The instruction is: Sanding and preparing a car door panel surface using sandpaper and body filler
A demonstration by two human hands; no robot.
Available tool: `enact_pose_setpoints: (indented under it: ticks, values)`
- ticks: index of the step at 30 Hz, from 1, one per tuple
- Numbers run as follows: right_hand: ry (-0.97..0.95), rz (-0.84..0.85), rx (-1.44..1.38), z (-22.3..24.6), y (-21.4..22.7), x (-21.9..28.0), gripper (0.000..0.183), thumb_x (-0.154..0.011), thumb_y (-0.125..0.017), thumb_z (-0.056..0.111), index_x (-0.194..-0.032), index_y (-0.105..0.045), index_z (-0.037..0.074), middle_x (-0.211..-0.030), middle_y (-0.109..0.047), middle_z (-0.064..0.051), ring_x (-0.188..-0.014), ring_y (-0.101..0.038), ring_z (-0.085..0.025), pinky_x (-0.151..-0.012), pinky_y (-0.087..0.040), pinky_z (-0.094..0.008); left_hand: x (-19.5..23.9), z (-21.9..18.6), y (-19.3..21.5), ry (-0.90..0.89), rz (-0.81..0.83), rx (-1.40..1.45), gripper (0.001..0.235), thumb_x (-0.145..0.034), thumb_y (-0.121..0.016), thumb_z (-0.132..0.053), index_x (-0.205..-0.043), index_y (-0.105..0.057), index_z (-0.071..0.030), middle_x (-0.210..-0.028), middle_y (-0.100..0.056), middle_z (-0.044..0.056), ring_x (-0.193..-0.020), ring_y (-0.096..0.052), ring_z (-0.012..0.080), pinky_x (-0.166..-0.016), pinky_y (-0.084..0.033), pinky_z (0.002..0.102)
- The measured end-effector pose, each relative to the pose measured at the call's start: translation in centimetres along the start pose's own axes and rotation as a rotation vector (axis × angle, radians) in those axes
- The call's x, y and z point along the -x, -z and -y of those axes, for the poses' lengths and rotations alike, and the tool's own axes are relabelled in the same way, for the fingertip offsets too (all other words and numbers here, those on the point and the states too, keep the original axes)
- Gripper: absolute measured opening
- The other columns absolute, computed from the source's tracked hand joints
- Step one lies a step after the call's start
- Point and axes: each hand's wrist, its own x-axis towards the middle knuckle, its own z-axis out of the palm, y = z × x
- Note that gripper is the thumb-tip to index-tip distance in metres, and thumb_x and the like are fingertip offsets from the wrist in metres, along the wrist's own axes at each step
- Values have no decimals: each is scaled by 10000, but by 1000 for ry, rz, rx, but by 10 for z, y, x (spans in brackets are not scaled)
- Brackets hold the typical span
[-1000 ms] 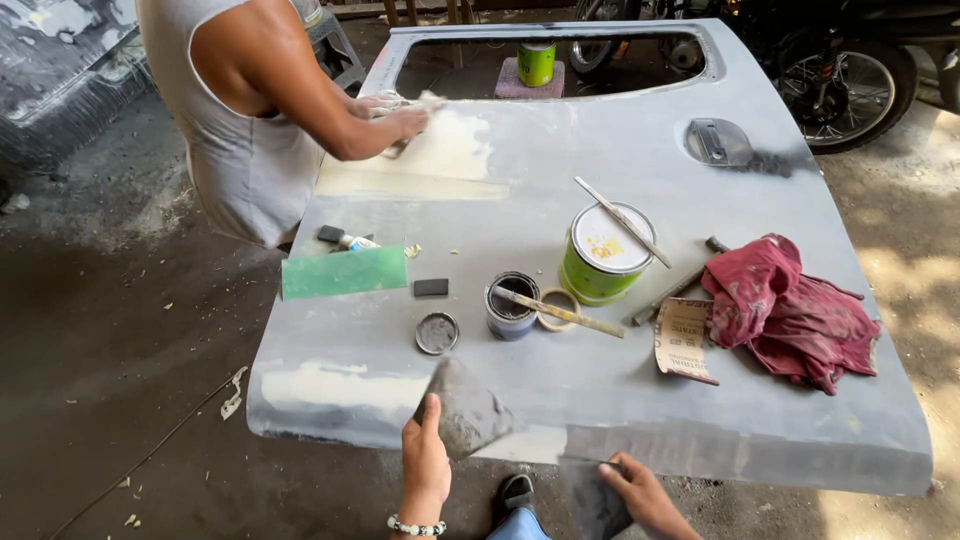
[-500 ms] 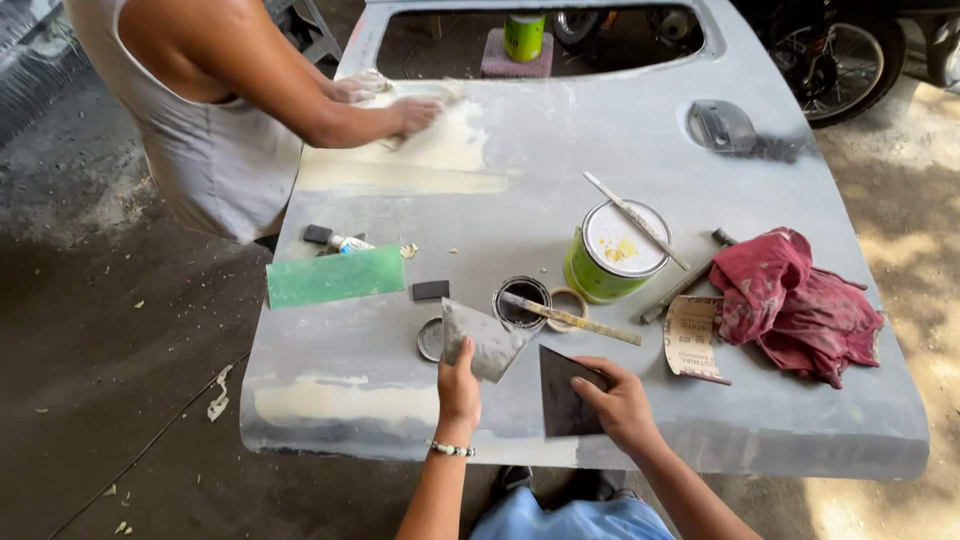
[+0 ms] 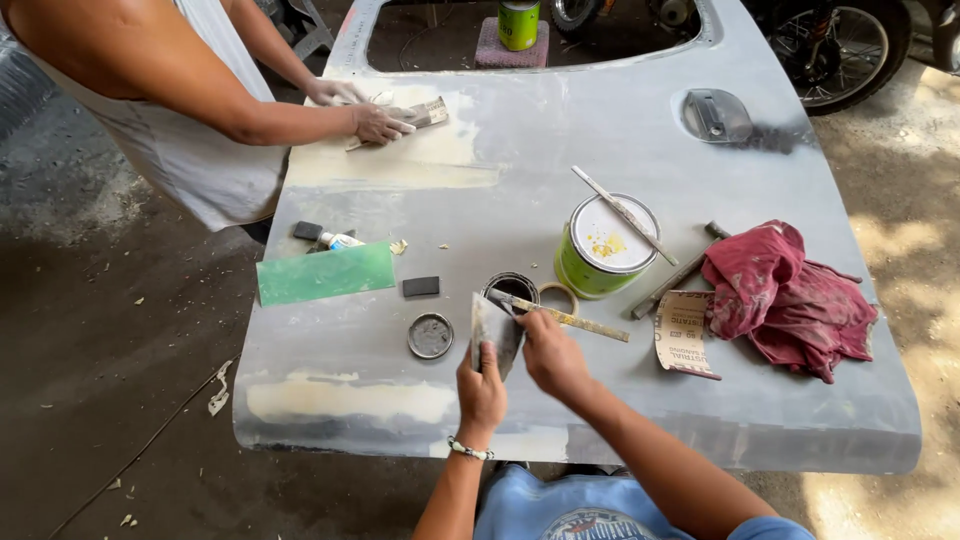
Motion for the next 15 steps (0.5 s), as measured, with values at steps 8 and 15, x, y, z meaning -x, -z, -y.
enact_pose_setpoints:
  ticks: [8,15]
  values:
    - [-278,33,-350,-44,-1,-41,270,-884,-626,63,-1151,-641,27,-1002,-709,-164,-890,-674,-291,-803,-543,-395,-2,28,20,132,-132,-24,482,-1102,-448,-371,-1193,-657,54,-956,-729,192,-840,-648,276,-762,-538,382]
    - [-784,130,-807,-83,-33,-45,313,-885,-650,38,-1197,-640,32,-978,-685,-136,-822,-667,-194,-699,-571,-363,9,24,46,92,-174,69,498,-1082,-434,-374,-1234,-626,59,-1074,-748,150,-965,-696,223,-860,-539,343]
